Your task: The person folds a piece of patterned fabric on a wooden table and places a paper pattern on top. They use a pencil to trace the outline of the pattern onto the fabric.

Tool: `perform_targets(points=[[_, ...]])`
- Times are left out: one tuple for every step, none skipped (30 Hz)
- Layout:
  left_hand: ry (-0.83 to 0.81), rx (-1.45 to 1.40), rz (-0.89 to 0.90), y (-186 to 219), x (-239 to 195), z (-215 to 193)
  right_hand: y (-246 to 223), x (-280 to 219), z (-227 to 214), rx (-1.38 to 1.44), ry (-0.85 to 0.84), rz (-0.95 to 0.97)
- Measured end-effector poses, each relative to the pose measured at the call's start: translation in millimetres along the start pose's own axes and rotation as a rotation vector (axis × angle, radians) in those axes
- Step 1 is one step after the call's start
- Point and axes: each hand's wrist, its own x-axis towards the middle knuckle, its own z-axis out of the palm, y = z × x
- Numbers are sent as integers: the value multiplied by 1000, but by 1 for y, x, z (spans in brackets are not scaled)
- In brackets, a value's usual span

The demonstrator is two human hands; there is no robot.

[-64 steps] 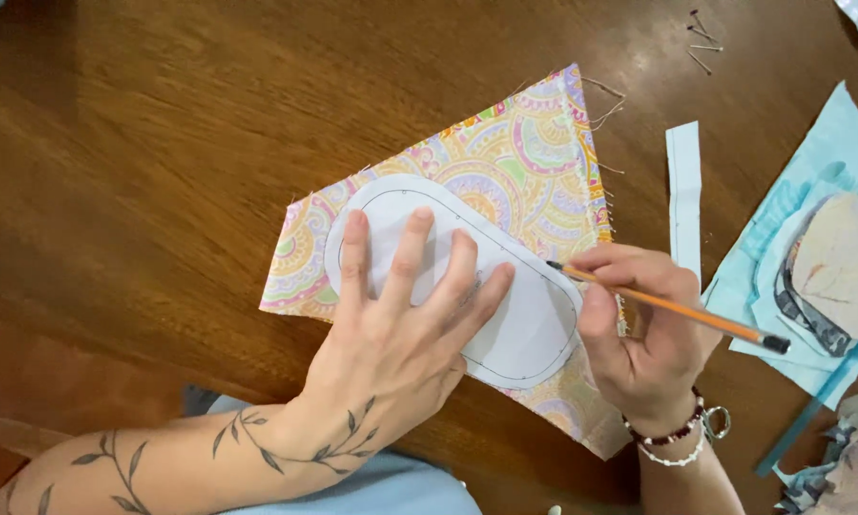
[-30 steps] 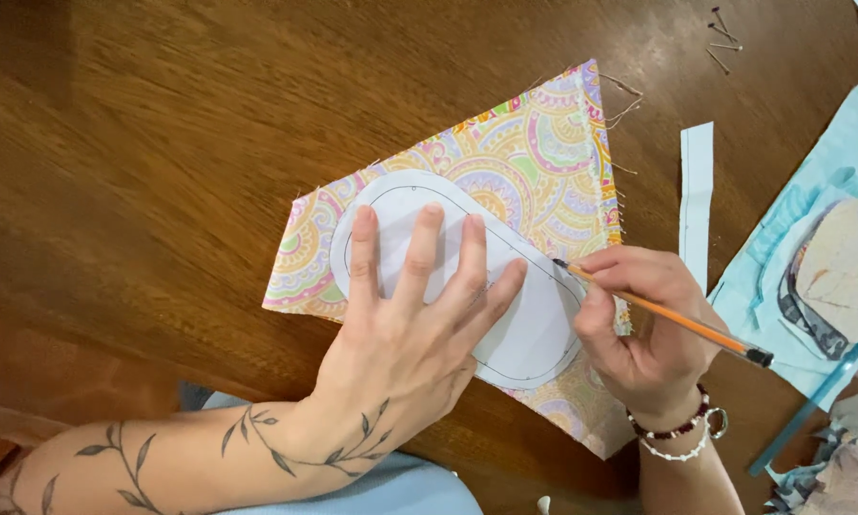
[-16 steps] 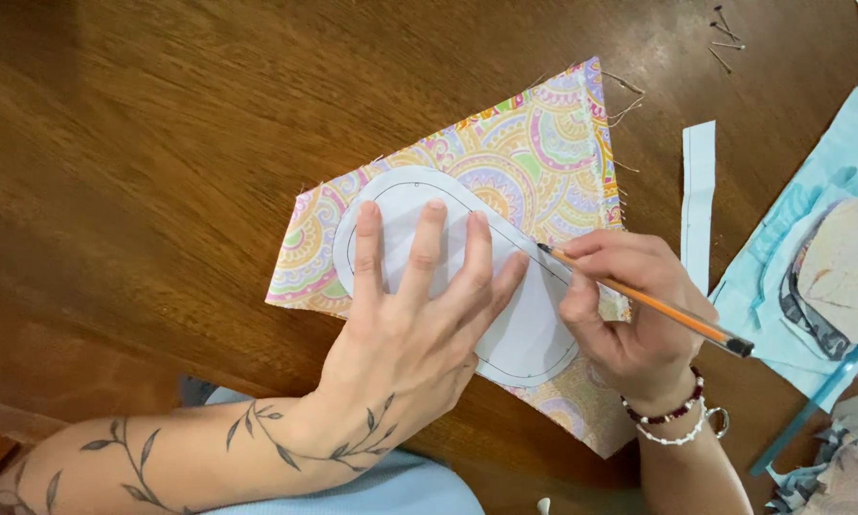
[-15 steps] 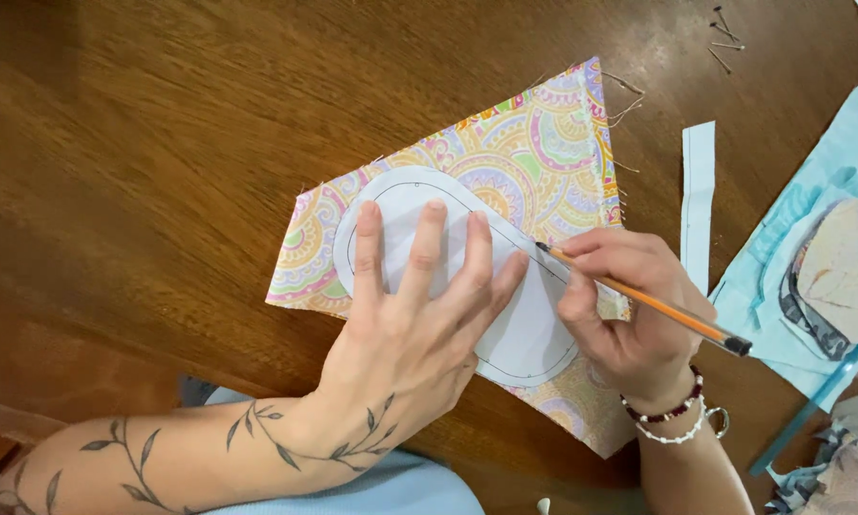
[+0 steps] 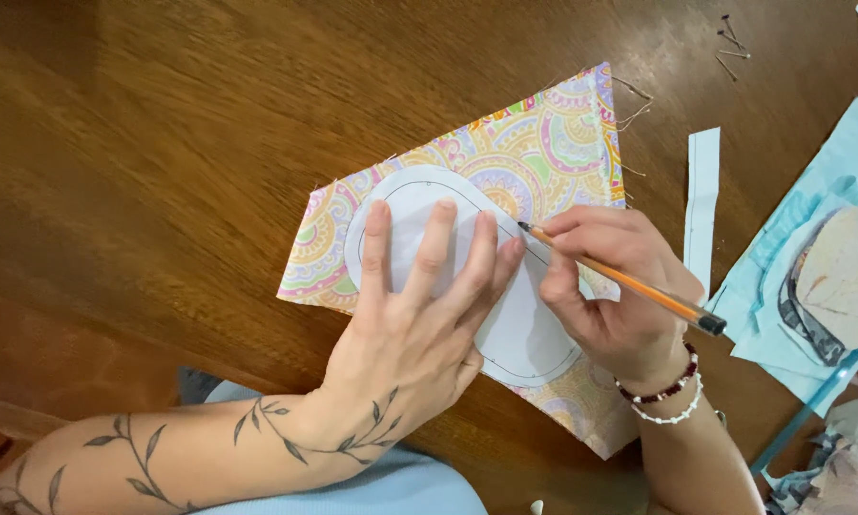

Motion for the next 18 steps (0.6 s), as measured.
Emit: perform_targets(points=[[1,-1,0,0,0,0,0,2,0,-2,4,-15],[2,-2,0,0,0,0,0,3,1,-4,7,-30],[2,-4,-2,-1,0,0,0,5,1,-4,4,-31],[15,-15,-8,-1,0,1,-1,7,2,-16,-2,-43],[28,-26,-15,-1,0,1,-1,9,2,-27,-7,-55],[27,-27,-17,-1,0,1,-2,11,3,-26,-10,-55],[30,-22,-22,-1,0,0,-2,13,4,-18,-8,-64],[34,-16,-27,-2,0,-1,-2,15,4,-9,-7,-72],[35,-16,-30,-2,0,0,-1,16,5,-8,-8,-74],[43,-27,-23,-3,0,0,0,17,5,-20,-18,-87],[52,-37,-17,-3,-1,1,0,19,6,-31,-27,-101],[52,-36,-21,-3,-1,2,-1,22,7,-29,-30,-105],[58,-42,-17,-4,-1,3,-2,25,8,-28,-18,-121],[64,-48,-13,-4,-1,3,-3,28,9,-28,-7,-137],[64,-50,-17,-4,-2,4,-3,30,10,-26,-10,-139],[68,-44,-24,-4,-3,4,-3,32,11,-28,-18,-146],[72,-38,-30,-5,-3,5,-3,34,11,-30,-25,-153],[72,-39,-34,-5,-4,6,-2,35,12,-30,-29,-155]])
